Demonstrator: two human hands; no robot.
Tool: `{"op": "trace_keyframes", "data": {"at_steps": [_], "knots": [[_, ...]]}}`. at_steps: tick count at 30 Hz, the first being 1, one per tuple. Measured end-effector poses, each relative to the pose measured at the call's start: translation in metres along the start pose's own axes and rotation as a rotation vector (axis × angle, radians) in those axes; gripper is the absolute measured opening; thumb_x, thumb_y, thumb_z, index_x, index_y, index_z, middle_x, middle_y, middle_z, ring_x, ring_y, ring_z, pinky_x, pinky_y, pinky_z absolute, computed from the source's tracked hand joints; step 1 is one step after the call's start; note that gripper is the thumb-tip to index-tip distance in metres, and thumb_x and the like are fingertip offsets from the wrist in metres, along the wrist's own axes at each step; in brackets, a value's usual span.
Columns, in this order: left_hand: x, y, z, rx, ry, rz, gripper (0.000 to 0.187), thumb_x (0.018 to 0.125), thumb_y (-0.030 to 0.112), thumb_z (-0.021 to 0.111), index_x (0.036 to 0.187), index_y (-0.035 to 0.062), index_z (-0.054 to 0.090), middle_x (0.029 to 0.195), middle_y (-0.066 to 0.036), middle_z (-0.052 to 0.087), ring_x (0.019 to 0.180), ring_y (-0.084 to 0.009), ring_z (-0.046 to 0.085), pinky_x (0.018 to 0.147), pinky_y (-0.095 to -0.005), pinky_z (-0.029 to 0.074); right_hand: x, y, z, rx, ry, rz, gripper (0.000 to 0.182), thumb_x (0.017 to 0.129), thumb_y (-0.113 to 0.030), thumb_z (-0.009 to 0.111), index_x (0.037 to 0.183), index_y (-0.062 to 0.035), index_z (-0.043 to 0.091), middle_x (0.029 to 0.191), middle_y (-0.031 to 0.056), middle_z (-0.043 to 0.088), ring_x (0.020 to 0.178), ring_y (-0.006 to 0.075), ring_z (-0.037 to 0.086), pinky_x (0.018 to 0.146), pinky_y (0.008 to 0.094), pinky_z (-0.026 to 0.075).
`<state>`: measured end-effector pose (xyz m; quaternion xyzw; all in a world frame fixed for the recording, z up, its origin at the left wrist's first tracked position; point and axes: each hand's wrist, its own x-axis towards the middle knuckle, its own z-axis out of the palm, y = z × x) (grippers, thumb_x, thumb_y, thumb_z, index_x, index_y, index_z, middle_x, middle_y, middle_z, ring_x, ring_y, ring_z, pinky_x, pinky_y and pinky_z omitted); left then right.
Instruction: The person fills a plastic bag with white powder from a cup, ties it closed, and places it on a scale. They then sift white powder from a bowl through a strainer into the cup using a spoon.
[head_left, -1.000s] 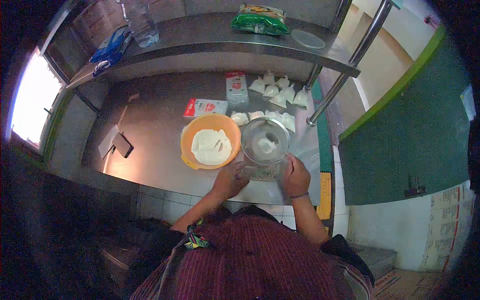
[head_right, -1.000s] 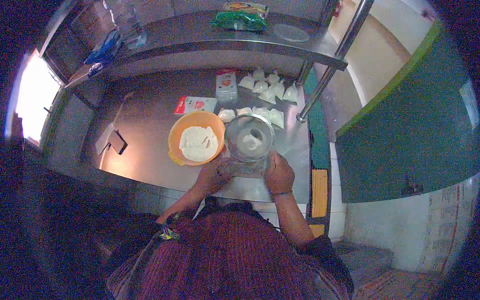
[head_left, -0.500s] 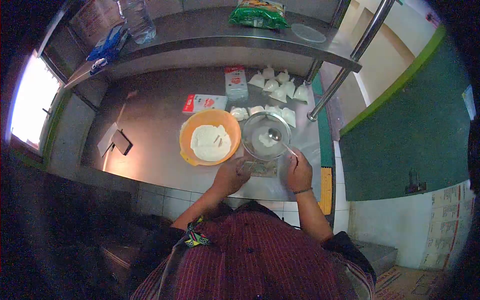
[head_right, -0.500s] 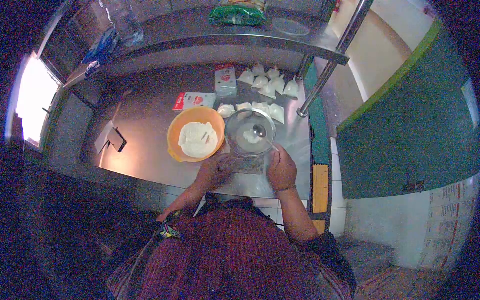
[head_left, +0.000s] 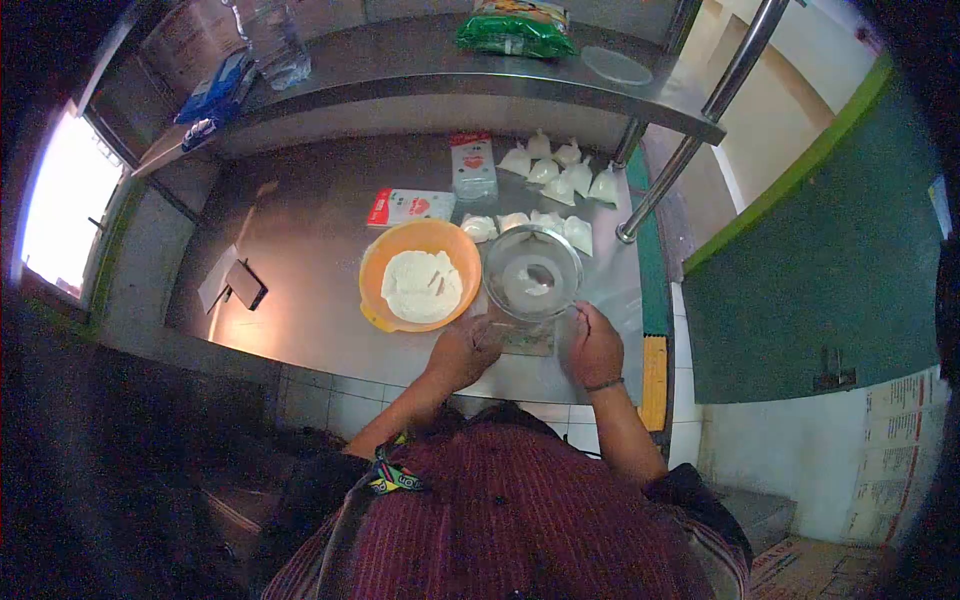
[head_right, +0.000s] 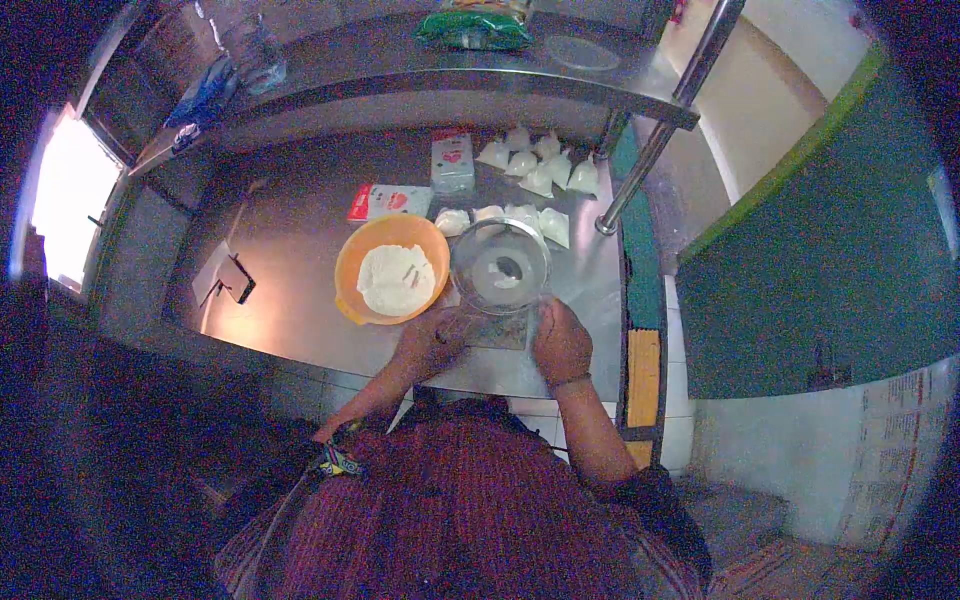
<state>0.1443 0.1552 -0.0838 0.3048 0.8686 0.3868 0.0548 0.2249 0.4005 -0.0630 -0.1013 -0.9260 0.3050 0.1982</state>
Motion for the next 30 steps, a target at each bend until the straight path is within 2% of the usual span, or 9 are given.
{"op": "trace_keyframes", "data": {"at_steps": [2, 7, 15, 18, 20, 21, 23, 26, 30], "knots": [[-0.001, -0.001, 0.0, -0.042, -0.019, -0.041, 0.046, 0.084, 0.019, 0.071, 0.127, 0.0066, 0.064, 0.112, -0.024, 0.068, 0.1, -0.043, 0.065, 0.089, -0.0488, 0.053, 0.006, 0.005, 0.005, -0.023, 0.12, 0.014, 0.027, 0.102, -0.021, 0.049, 0.121, -0.0079, 0.064, 0.112, 0.0176, 0.07, 0.102, 0.0371, 0.068, 0.088, 0.0459, 0.055], [-0.001, 0.006, -0.006, -0.029, -0.013, 0.041, 0.05, 0.082, 0.017, 0.071, 0.13, 0.006, 0.062, 0.11, -0.025, 0.068, 0.097, -0.0422, 0.066, 0.086, -0.048, 0.053, 0.005, 0.004, 0.004, 0.023, 0.057, 0.002, 0.027, 0.101, -0.019, 0.05, 0.121, -0.0084, 0.064, 0.11, 0.0166, 0.071, 0.101, 0.0373, 0.068, 0.086, 0.0461, 0.055], [-0.007, 0.016, -0.015, -0.136, -0.018, -0.065, 0.055, 0.078, 0.011, 0.074, 0.132, 0.0114, 0.063, 0.106, -0.022, 0.069, 0.085, -0.0371, 0.067, 0.077, -0.0457, 0.054, 0.007, -0.005, -0.015, -0.051, 0.04, -0.018, 0.028, 0.101, -0.017, 0.047, 0.122, -0.0079, 0.064, 0.11, 0.0159, 0.071, 0.101, 0.0373, 0.068, 0.084, 0.0458, 0.056], [-0.011, 0.013, -0.022, -0.161, 0.048, 0.073, 0.058, 0.077, 0.01, 0.076, 0.133, 0.0127, 0.062, 0.105, -0.021, 0.069, 0.082, -0.0355, 0.067, 0.077, -0.0453, 0.054, 0.004, -0.007, -0.013, 0.136, 0.158, -0.042, 0.03, 0.104, -0.021, 0.048, 0.124, -0.0059, 0.064, 0.107, 0.016, 0.073, 0.096, 0.0321, 0.071, 0.08, 0.0425, 0.056], [-0.021, 0.016, -0.037, -0.169, 0.053, 0.021, 0.057, 0.078, 0.011, 0.077, 0.133, 0.0123, 0.062, 0.106, -0.021, 0.069, 0.084, -0.0361, 0.067, 0.078, -0.0449, 0.054, 0.001, -0.012, -0.007, 0.46, 0.193, 0.202, 0.034, 0.105, -0.024, 0.05, 0.127, -0.0018, 0.064, 0.103, 0.0134, 0.075, 0.079, 0.0202, 0.068, 0.068, 0.0329, 0.053], [-0.025, 0.019, -0.045, -0.185, 0.05, -0.021, 0.057, 0.079, 0.012, 0.077, 0.134, 0.0118, 0.062, 0.107, -0.02, 0.07, 0.086, -0.0366, 0.068, 0.079, -0.0446, 0.054, 0.001, -0.015, -0.004, 0.464, 0.179, 0.191, 0.034, 0.105, -0.024, 0.05, 0.127, -0.0018, 0.064, 0.103, 0.0134, 0.075, 0.079, 0.0202, 0.068, 0.068, 0.0329, 0.053], [-0.038, 0.006, -0.056, -0.159, 0.049, -0.08, 0.057, 0.08, 0.013, 0.078, 0.134, 0.0109, 0.061, 0.11, -0.02, 0.07, 0.085, -0.0352, 0.068, 0.079, -0.0431, 0.054, 0.003, -0.023, -0.001, 0.904, 0.125, 0.339, 0.038, 0.106, -0.026, 0.052, 0.13, 0.0016, 0.063, 0.1, 0.0095, 0.074, 0.068, 0.0095, 0.055, 0.061, 0.0246, 0.045], [-0.06, -0.02, -0.074, -0.088, 0.124, -0.096, 0.057, 0.081, 0.016, 0.079, 0.135, 0.0092, 0.061, 0.109, -0.019, 0.071, 0.082, -0.0309, 0.068, 0.078, -0.04, 0.055, 0.006, -0.05, 0.009, 1.101, 0.101, 0.436, 0.036, 0.105, -0.02, 0.056, 0.132, 0.0029, 0.06, 0.103, 0.0076, 0.072, 0.064, 0.0039, 0.045, 0.057, 0.0183, 0.037], [-0.085, -0.053, -0.101, 0.005, 0.309, -0.095, 0.057, 0.083, 0.017, 0.078, 0.136, 0.0069, 0.06, 0.093, -0.015, 0.071, 0.073, -0.0216, 0.065, 0.072, -0.0352, 0.055, 0.016, -0.078, 0.027, 0.99, 0.072, 0.429, 0.038, 0.104, -0.021, 0.056, 0.133, 0.0039, 0.059, 0.104, 0.0075, 0.072, 0.063, 0.0035, 0.044, 0.057, 0.0176, 0.036]]}}
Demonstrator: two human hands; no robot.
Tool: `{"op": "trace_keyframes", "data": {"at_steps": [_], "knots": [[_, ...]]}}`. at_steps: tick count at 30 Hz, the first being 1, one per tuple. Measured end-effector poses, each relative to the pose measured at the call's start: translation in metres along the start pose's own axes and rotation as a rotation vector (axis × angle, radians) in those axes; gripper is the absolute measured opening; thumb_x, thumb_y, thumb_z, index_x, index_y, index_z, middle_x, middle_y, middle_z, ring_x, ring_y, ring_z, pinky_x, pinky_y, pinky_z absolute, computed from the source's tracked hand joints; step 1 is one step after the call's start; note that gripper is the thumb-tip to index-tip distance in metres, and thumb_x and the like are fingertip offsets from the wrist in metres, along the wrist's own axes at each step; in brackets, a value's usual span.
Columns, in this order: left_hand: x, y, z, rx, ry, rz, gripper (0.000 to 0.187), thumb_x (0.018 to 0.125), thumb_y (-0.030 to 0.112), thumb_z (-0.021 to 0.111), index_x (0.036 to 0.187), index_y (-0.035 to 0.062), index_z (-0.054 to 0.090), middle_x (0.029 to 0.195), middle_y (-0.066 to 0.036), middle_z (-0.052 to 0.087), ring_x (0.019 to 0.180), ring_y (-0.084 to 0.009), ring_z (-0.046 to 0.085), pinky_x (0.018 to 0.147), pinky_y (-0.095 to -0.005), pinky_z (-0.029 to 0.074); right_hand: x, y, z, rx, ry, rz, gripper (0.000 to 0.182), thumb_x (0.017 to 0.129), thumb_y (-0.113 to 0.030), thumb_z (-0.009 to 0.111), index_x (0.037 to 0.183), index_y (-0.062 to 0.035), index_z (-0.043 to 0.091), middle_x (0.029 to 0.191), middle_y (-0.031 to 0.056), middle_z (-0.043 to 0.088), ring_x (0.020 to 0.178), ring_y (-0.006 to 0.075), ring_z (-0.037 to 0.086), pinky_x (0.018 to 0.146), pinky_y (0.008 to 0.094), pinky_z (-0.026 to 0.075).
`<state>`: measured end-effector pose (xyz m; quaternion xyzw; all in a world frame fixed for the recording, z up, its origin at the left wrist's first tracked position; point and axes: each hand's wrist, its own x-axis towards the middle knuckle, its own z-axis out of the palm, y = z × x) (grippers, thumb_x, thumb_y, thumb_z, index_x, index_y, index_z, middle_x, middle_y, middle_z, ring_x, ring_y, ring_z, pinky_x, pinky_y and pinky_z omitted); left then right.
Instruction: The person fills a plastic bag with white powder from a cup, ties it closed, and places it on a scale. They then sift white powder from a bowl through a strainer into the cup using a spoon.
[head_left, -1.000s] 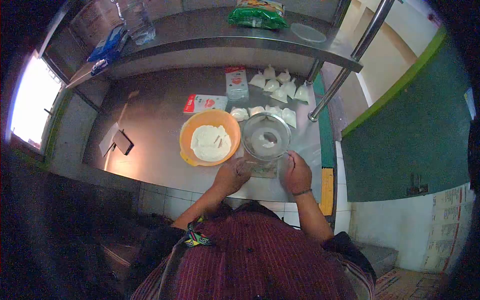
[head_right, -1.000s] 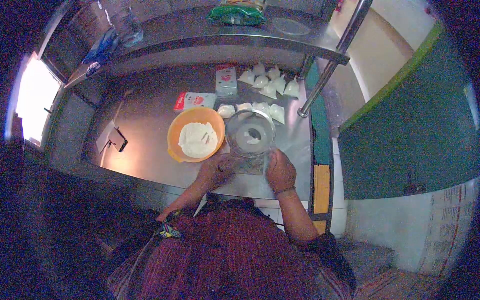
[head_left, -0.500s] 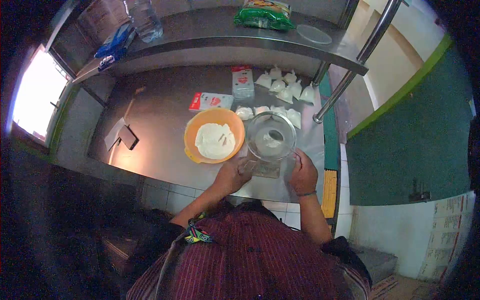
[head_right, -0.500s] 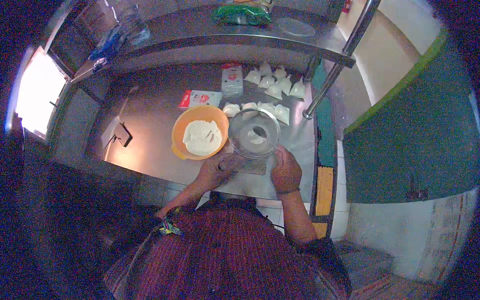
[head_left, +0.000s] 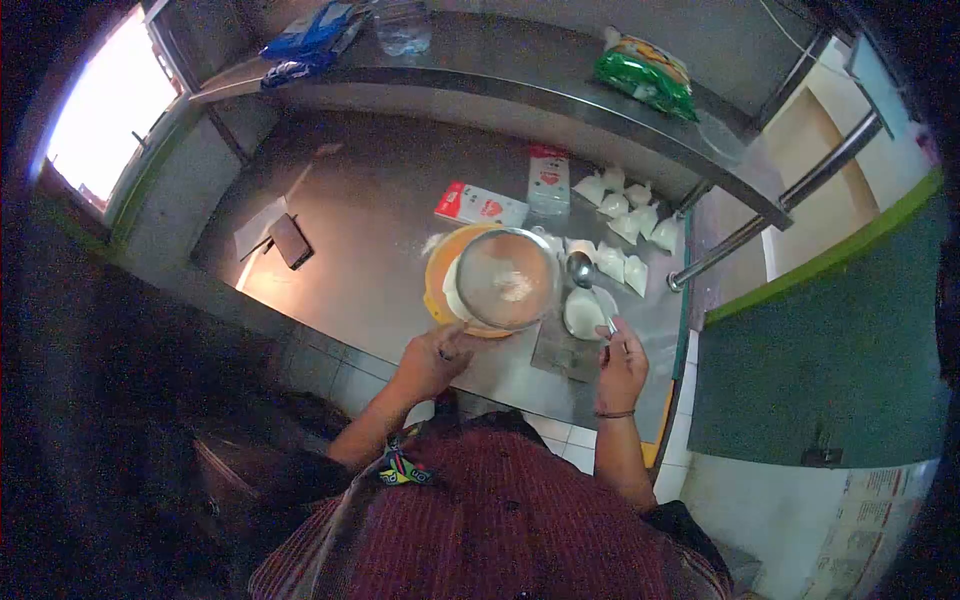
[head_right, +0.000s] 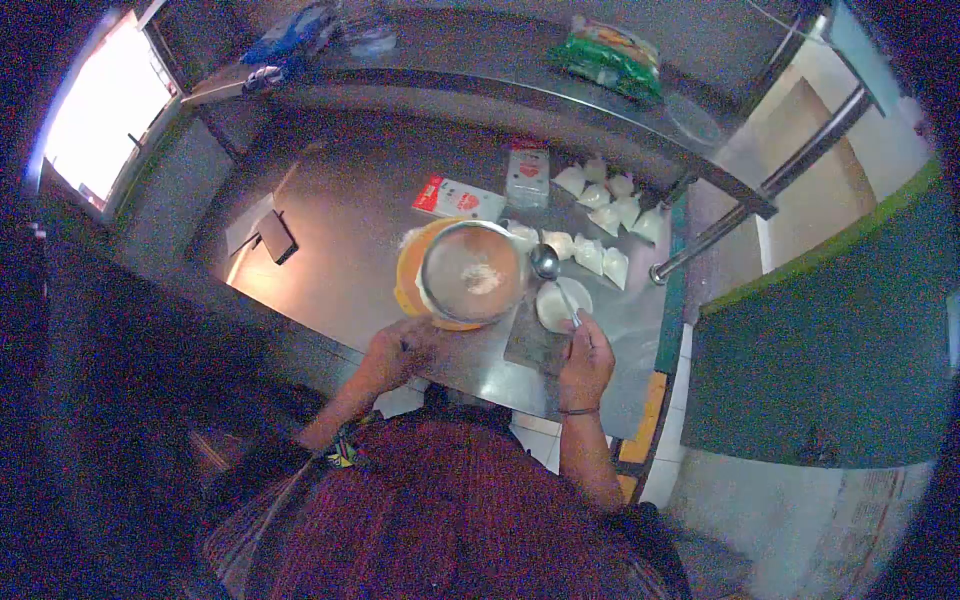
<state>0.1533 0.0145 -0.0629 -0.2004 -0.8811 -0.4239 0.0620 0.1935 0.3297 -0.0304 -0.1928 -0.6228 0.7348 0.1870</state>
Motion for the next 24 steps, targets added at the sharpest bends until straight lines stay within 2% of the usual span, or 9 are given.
{"op": "trace_keyframes", "data": {"at_steps": [3, 5, 6, 8, 11, 15, 18, 21, 24], "knots": [[-0.002, -0.001, -0.033, -0.041, -0.063, -0.224, 0.055, 0.084, 0.018, 0.078, 0.135, 0.0062, 0.061, 0.08, -0.012, 0.069, 0.067, -0.0203, 0.064, 0.068, -0.0345, 0.054, 0.003, 0.005, 0.021, -0.198, -0.047, -0.121, 0.036, 0.104, -0.019, 0.054, 0.133, 0.0026, 0.058, 0.102, 0.0092, 0.073, 0.068, 0.0099, 0.055, 0.062, 0.0234, 0.045], [0.0, 0.001, -0.051, -0.039, -0.088, -0.278, 0.055, 0.084, 0.017, 0.077, 0.135, 0.0056, 0.061, 0.076, -0.012, 0.067, 0.064, -0.02, 0.062, 0.066, -0.0346, 0.053, 0.008, 0.006, 0.037, -0.695, -0.066, -0.523, 0.034, 0.104, -0.017, 0.052, 0.134, -0.0008, 0.058, 0.099, 0.0109, 0.073, 0.078, 0.0177, 0.065, 0.071, 0.0313, 0.051], [0.002, 0.001, -0.058, -0.035, -0.113, -0.327, 0.054, 0.084, 0.016, 0.077, 0.135, 0.0051, 0.061, 0.072, -0.012, 0.066, 0.061, -0.0198, 0.061, 0.063, -0.0346, 0.052, 0.007, 0.004, 0.045, -0.702, -0.064, -0.524, 0.034, 0.104, -0.017, 0.052, 0.134, -0.0008, 0.058, 0.099, 0.0109, 0.073, 0.078, 0.0177, 0.065, 0.071, 0.0313, 0.051], [0.004, -0.002, -0.069, -0.069, -0.137, -0.374, 0.054, 0.084, 0.017, 0.077, 0.135, 0.0042, 0.061, 0.071, -0.012, 0.066, 0.059, -0.021, 0.061, 0.062, -0.0356, 0.052, 0.006, -0.001, 0.059, -0.74, -0.157, -0.282, 0.033, 0.104, -0.019, 0.048, 0.13, -0.0014, 0.059, 0.102, 0.0202, 0.072, 0.096, 0.0347, 0.071, 0.087, 0.0445, 0.054], [0.004, -0.022, -0.078, -0.067, -0.156, -0.359, 0.055, 0.085, 0.019, 0.076, 0.135, 0.0023, 0.06, 0.07, -0.013, 0.066, 0.058, -0.0243, 0.061, 0.062, -0.0375, 0.052, 0.015, 0.01, 0.075, -1.059, -0.233, -0.312, 0.033, 0.104, -0.024, 0.048, 0.128, -0.0036, 0.059, 0.11, 0.0211, 0.071, 0.1, 0.039, 0.069, 0.088, 0.0489, 0.054], [0.008, -0.046, -0.078, 0.073, -0.076, -0.116, 0.058, 0.085, 0.022, 0.075, 0.135, -0.0004, 0.058, 0.075, -0.016, 0.068, 0.063, -0.0291, 0.065, 0.066, -0.0404, 0.054, 0.025, 0.018, 0.096, -1.287, -0.333, -0.211, 0.027, 0.098, -0.015, 0.052, 0.122, -0.0082, 0.061, 0.105, 0.0193, 0.071, 0.098, 0.0398, 0.068, 0.083, 0.0503, 0.054], [0.021, -0.04, -0.088, -0.101, -0.253, -0.323, 0.059, 0.084, 0.024, 0.076, 0.135, -0.0004, 0.058, 0.084, -0.019, 0.07, 0.074, -0.0295, 0.069, 0.074, -0.0414, 0.056, 0.03, 0.019, 0.104, -1.354, -0.343, -0.313, 0.025, 0.095, -0.015, 0.053, 0.118, -0.0095, 0.062, 0.104, 0.0188, 0.071, 0.098, 0.0384, 0.069, 0.082, 0.05, 0.055], [0.024, -0.058, -0.068, -0.08, -0.145, -0.143, 0.06, 0.083, 0.025, 0.076, 0.135, -0.0006, 0.058, 0.093, -0.02, 0.071, 0.083, -0.0297, 0.071, 0.077, -0.0409, 0.056, 0.031, 0.011, 0.113, -1.549, -0.401, -0.252, 0.026, 0.094, -0.015, 0.053, 0.118, -0.0109, 0.063, 0.105, 0.0186, 0.071, 0.098, 0.0377, 0.069, 0.081, 0.0498, 0.055], [0.033, -0.057, -0.064, -0.177, -0.194, -0.165, 0.056, 0.084, 0.025, 0.075, 0.132, -0.0008, 0.06, 0.095, -0.019, 0.072, 0.083, -0.0303, 0.072, 0.077, -0.0408, 0.056, 0.027, 0.004, 0.12, -1.607, -0.461, -0.249, 0.023, 0.092, -0.015, 0.053, 0.112, -0.0105, 0.064, 0.105, 0.0183, 0.071, 0.097, 0.0364, 0.07, 0.081, 0.0492, 0.055]]}}
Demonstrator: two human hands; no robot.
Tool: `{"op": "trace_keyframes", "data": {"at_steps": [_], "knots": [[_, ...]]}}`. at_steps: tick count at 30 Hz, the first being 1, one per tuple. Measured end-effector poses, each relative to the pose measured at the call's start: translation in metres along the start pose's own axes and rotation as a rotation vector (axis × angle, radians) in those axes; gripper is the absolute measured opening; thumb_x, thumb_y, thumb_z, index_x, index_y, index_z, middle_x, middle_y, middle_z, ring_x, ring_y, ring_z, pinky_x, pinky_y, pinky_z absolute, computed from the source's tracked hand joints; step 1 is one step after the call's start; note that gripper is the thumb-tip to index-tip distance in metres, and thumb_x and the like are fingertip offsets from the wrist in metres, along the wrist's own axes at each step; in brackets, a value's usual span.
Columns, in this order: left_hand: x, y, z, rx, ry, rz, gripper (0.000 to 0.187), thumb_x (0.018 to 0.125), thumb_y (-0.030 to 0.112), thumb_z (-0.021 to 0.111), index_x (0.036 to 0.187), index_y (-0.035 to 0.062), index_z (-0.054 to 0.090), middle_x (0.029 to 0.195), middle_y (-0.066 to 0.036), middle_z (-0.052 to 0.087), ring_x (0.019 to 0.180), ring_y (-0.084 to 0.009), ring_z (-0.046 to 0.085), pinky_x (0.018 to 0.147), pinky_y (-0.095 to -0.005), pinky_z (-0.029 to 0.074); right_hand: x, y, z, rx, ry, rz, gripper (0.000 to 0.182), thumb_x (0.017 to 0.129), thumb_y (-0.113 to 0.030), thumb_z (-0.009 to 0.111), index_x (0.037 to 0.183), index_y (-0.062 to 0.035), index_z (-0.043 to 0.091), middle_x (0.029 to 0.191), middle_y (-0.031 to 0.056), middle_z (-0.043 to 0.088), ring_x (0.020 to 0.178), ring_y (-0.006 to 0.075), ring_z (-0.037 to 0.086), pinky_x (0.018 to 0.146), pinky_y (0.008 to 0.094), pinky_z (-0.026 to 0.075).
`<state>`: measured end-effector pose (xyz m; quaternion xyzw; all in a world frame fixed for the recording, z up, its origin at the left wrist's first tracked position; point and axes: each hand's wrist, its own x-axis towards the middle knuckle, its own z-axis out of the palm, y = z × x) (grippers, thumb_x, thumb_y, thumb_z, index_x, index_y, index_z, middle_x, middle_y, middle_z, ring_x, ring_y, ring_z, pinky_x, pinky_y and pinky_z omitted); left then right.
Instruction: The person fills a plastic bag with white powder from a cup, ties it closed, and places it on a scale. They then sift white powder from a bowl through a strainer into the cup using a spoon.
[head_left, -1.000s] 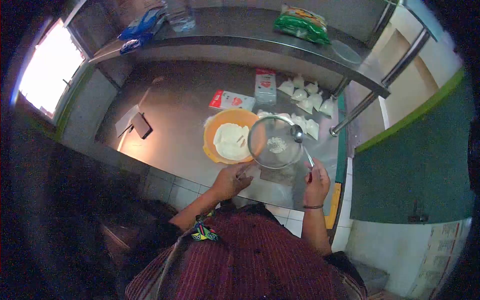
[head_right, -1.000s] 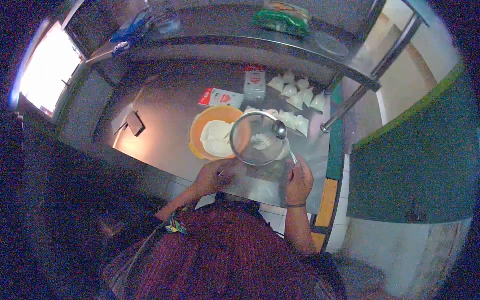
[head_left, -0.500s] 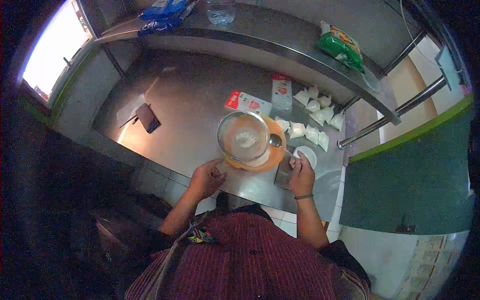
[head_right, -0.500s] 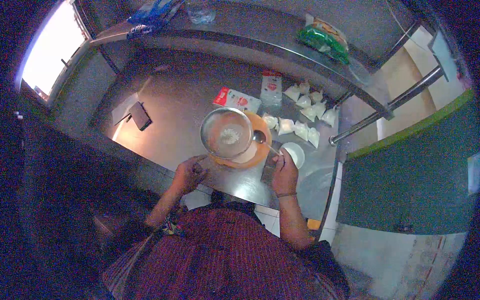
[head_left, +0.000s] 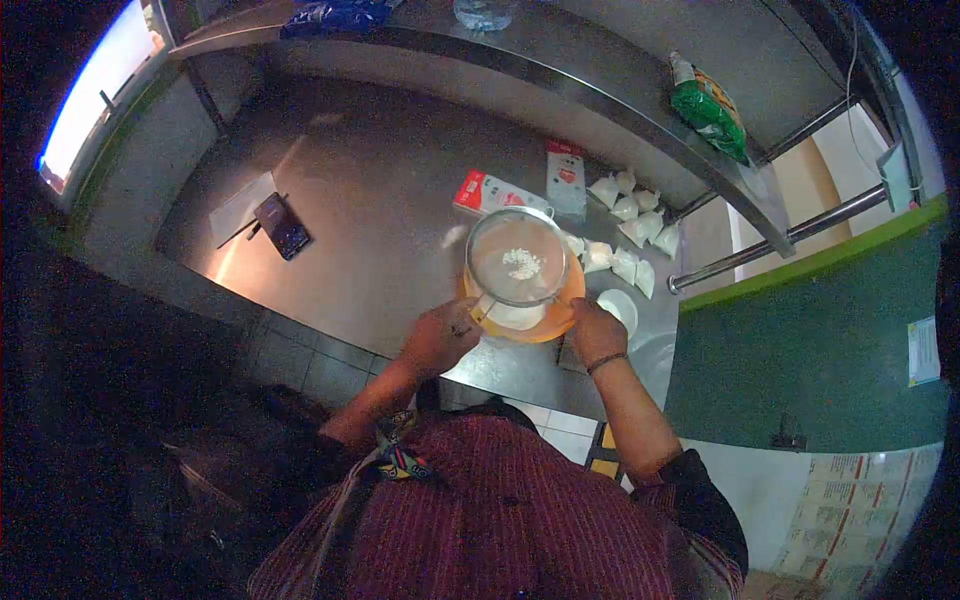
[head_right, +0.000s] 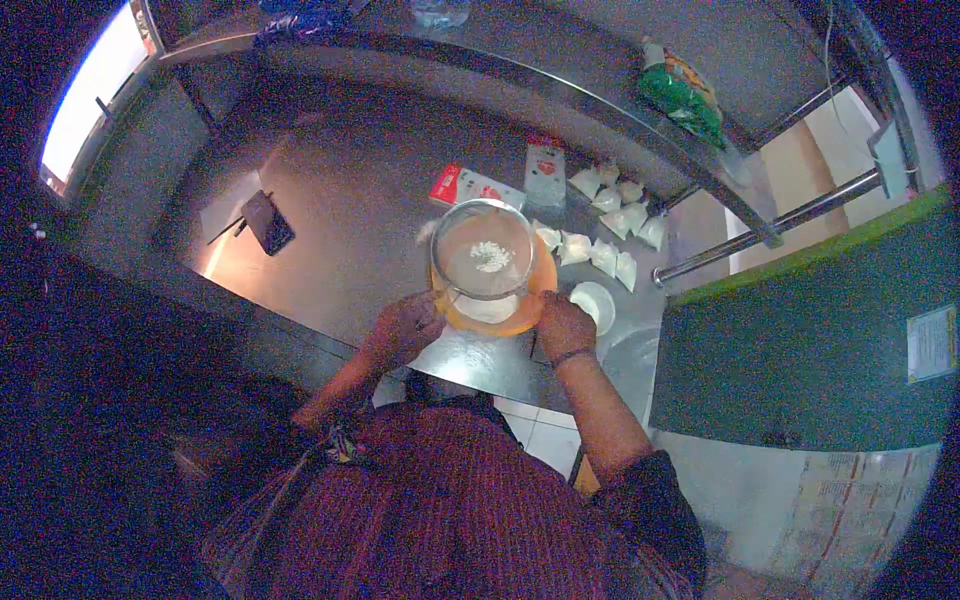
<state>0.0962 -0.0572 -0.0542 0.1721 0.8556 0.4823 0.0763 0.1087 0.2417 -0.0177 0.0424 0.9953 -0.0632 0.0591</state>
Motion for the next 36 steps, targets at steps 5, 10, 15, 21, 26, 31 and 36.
{"op": "trace_keyframes", "data": {"at_steps": [5, 10, 15, 21, 26, 31, 36], "knots": [[0.007, -0.017, 0.018, -0.042, 0.034, 0.09, 0.048, 0.086, 0.025, 0.073, 0.126, 0.0014, 0.064, 0.094, -0.019, 0.072, 0.077, -0.0283, 0.071, 0.075, -0.041, 0.056, 0.002, 0.0, 0.01, -0.038, -0.111, -0.08, 0.026, 0.091, -0.016, 0.051, 0.111, -0.0095, 0.067, 0.107, 0.0179, 0.071, 0.099, 0.0363, 0.07, 0.086, 0.0486, 0.056], [0.014, -0.04, 0.034, 0.061, 0.176, 0.312, 0.046, 0.087, 0.026, 0.072, 0.126, 0.0038, 0.064, 0.086, -0.015, 0.071, 0.069, -0.0246, 0.068, 0.068, -0.0398, 0.055, 0.002, -0.001, 0.021, 0.037, -0.14, -0.218, 0.026, 0.093, -0.016, 0.049, 0.108, -0.0067, 0.069, 0.107, 0.0189, 0.071, 0.1, 0.0369, 0.069, 0.088, 0.0473, 0.055], [0.008, -0.008, 0.011, -0.077, -0.055, -0.048, 0.053, 0.091, 0.032, 0.071, 0.133, 0.0028, 0.059, 0.108, -0.018, 0.07, 0.086, -0.0323, 0.069, 0.082, -0.0444, 0.055, 0.01, 0.005, 0.043, 0.186, -0.135, -0.154, 0.027, 0.098, -0.016, 0.048, 0.109, -0.0049, 0.07, 0.107, 0.0204, 0.071, 0.102, 0.038, 0.067, 0.091, 0.0465, 0.053], [0.008, -0.014, 0.01, -0.087, -0.086, -0.005, 0.054, 0.091, 0.032, 0.071, 0.134, 0.0021, 0.058, 0.108, -0.02, 0.07, 0.084, -0.0333, 0.07, 0.084, -0.0431, 0.056, 0.012, 0.022, 0.065, 0.526, -0.185, -0.11, 0.025, 0.094, -0.019, 0.054, 0.105, -0.0057, 0.072, 0.105, 0.0204, 0.071, 0.099, 0.0377, 0.069, 0.09, 0.0439, 0.054], [0.008, -0.018, 0.009, -0.02, 0.05, 0.123, 0.049, 0.085, 0.022, 0.073, 0.127, 0.0017, 0.061, 0.083, -0.015, 0.071, 0.073, -0.0299, 0.069, 0.071, -0.0433, 0.055, -0.007, 0.028, 0.068, 0.75, -0.07, -0.098, 0.019, 0.1, -0.017, 0.056, 0.091, -0.004, 0.067, 0.077, 0.0002, 0.061, 0.069, 0.0127, 0.055, 0.063, 0.0287, 0.046], [0.011, -0.02, -0.008, 0.013, 0.089, 0.16, 0.055, 0.084, 0.022, 0.073, 0.133, 0.001, 0.058, 0.096, -0.021, 0.072, 0.084, -0.0365, 0.071, 0.078, -0.0461, 0.056, -0.028, 0.03, 0.059, 1.066, -0.154, 0.195, 0.023, 0.103, -0.02, 0.053, 0.094, -0.0057, 0.068, 0.075, -0.0033, 0.058, 0.059, 0.0092, 0.049, 0.05, 0.0255, 0.038], [0.017, -0.02, -0.016, 0.167, 0.07, 0.215, 0.057, 0.086, 0.023, 0.069, 0.138, 0.002, 0.055, 0.106, -0.024, 0.071, 0.092, -0.0417, 0.07, 0.083, -0.049, 0.056, -0.041, 0.033, 0.047, 1.076, -0.147, 0.261, 0.024, 0.105, -0.022, 0.051, 0.109, -0.0081, 0.07, 0.072, -0.0053, 0.055, 0.051, 0.0064, 0.04, 0.043, 0.023, 0.029]]}}
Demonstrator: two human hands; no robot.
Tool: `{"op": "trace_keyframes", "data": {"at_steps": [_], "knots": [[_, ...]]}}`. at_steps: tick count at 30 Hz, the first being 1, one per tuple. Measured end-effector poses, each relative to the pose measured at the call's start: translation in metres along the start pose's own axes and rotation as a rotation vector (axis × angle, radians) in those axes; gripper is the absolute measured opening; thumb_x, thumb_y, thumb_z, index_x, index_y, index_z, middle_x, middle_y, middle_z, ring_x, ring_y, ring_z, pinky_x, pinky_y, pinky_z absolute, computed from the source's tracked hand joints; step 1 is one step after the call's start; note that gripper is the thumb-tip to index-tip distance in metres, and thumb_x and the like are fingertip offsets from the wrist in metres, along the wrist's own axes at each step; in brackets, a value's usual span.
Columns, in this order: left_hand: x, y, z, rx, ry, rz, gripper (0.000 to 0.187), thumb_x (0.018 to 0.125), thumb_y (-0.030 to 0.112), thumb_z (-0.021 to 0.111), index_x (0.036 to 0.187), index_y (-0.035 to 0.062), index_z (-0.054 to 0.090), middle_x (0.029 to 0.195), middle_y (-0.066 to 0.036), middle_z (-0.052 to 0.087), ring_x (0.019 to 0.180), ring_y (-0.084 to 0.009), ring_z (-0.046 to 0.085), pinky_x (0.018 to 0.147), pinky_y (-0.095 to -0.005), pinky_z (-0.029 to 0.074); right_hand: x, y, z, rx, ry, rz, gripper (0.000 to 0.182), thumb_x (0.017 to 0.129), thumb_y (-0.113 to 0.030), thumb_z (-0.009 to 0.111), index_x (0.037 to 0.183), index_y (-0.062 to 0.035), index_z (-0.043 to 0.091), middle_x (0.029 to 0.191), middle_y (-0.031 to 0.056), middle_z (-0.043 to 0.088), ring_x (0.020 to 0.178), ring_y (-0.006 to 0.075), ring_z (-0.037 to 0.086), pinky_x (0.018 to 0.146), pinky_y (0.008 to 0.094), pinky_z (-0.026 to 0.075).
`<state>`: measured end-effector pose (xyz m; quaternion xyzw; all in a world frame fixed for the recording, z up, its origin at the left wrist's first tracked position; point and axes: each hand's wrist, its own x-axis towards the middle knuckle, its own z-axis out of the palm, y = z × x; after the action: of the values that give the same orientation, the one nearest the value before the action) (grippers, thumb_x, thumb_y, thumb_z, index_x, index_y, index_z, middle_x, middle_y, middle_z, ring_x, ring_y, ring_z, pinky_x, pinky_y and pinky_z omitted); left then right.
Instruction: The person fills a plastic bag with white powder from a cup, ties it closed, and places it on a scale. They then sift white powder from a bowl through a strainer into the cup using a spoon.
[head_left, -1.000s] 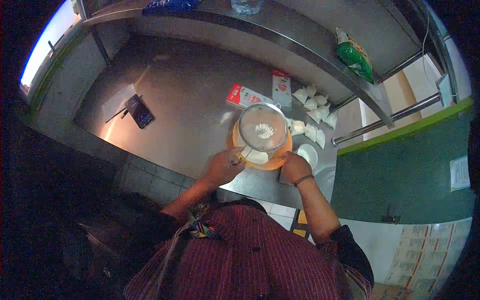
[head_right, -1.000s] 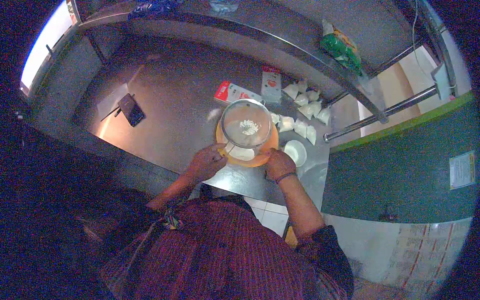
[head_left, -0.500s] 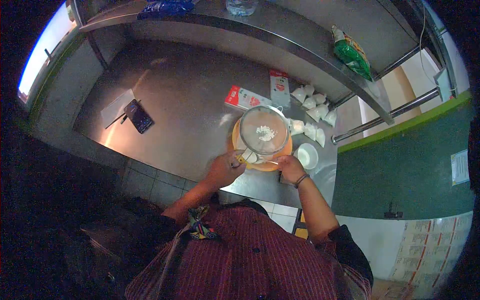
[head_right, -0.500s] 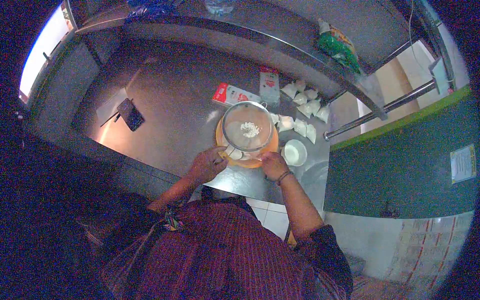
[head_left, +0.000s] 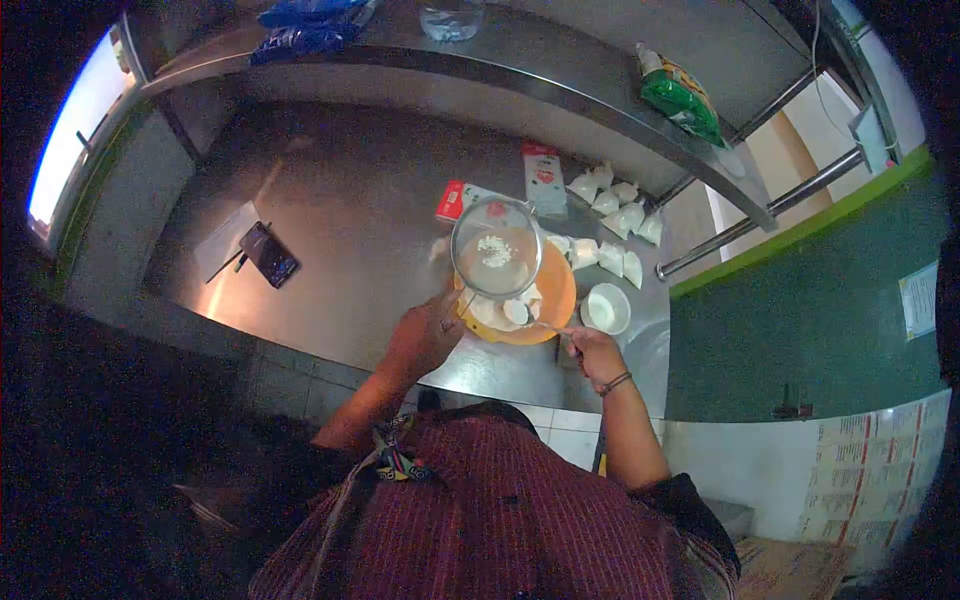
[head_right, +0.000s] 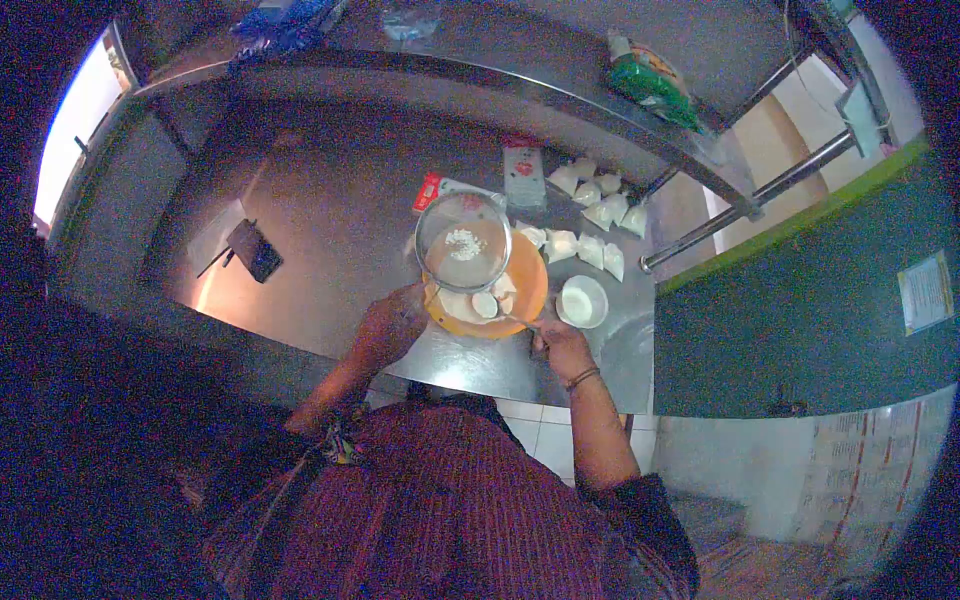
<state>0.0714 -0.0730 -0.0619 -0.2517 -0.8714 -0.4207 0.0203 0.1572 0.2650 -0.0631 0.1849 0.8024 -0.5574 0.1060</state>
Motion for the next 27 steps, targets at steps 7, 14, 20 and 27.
{"op": "trace_keyframes", "data": {"at_steps": [7, 14, 20, 27], "knots": [[0.005, -0.007, 0.003, 0.069, -0.094, -0.043, 0.058, 0.087, 0.026, 0.069, 0.137, 0.0019, 0.054, 0.114, -0.025, 0.068, 0.098, -0.0431, 0.068, 0.087, -0.0501, 0.055, -0.025, -0.03, -0.014, 0.268, 0.046, 0.166, 0.024, 0.105, -0.023, 0.052, 0.115, -0.0101, 0.069, 0.075, -0.004, 0.058, 0.051, 0.0057, 0.04, 0.044, 0.0224, 0.03], [0.003, 0.013, -0.003, -0.063, -0.09, -0.085, 0.056, 0.086, 0.024, 0.071, 0.135, 0.0009, 0.056, 0.1, -0.023, 0.071, 0.088, -0.0422, 0.069, 0.079, -0.0494, 0.056, -0.024, -0.04, -0.018, 0.424, 0.111, 0.129, 0.024, 0.104, -0.02, 0.053, 0.118, -0.0073, 0.067, 0.077, -0.0014, 0.062, 0.049, 0.0071, 0.041, 0.045, 0.0237, 0.033], [0.022, 0.04, 0.02, -0.083, -0.218, -0.051, 0.055, 0.086, 0.023, 0.072, 0.134, 0.0004, 0.058, 0.091, -0.022, 0.072, 0.076, -0.0336, 0.071, 0.073, -0.0428, 0.056, -0.039, -0.029, -0.044, 0.544, 0.21, 0.069, 0.026, 0.104, -0.021, 0.055, 0.125, -0.0082, 0.063, 0.087, 0.0027, 0.068, 0.05, 0.0066, 0.042, 0.045, 0.0241, 0.034], [0.047, 0.095, 0.063, -0.251, -0.349, -0.043, 0.056, 0.086, 0.025, 0.072, 0.133, -0.0018, 0.058, 0.072, -0.017, 0.069, 0.068, -0.0306, 0.069, 0.071, -0.0407, 0.055, -0.062, 0.007, -0.091, 0.624, 0.394, 0.05, 0.035, 0.104, -0.032, 0.058, 0.126, -0.0057, 0.063, 0.096, 0.0068, 0.074, 0.053, 0.0054, 0.044, 0.044, 0.0232, 0.037]]}}
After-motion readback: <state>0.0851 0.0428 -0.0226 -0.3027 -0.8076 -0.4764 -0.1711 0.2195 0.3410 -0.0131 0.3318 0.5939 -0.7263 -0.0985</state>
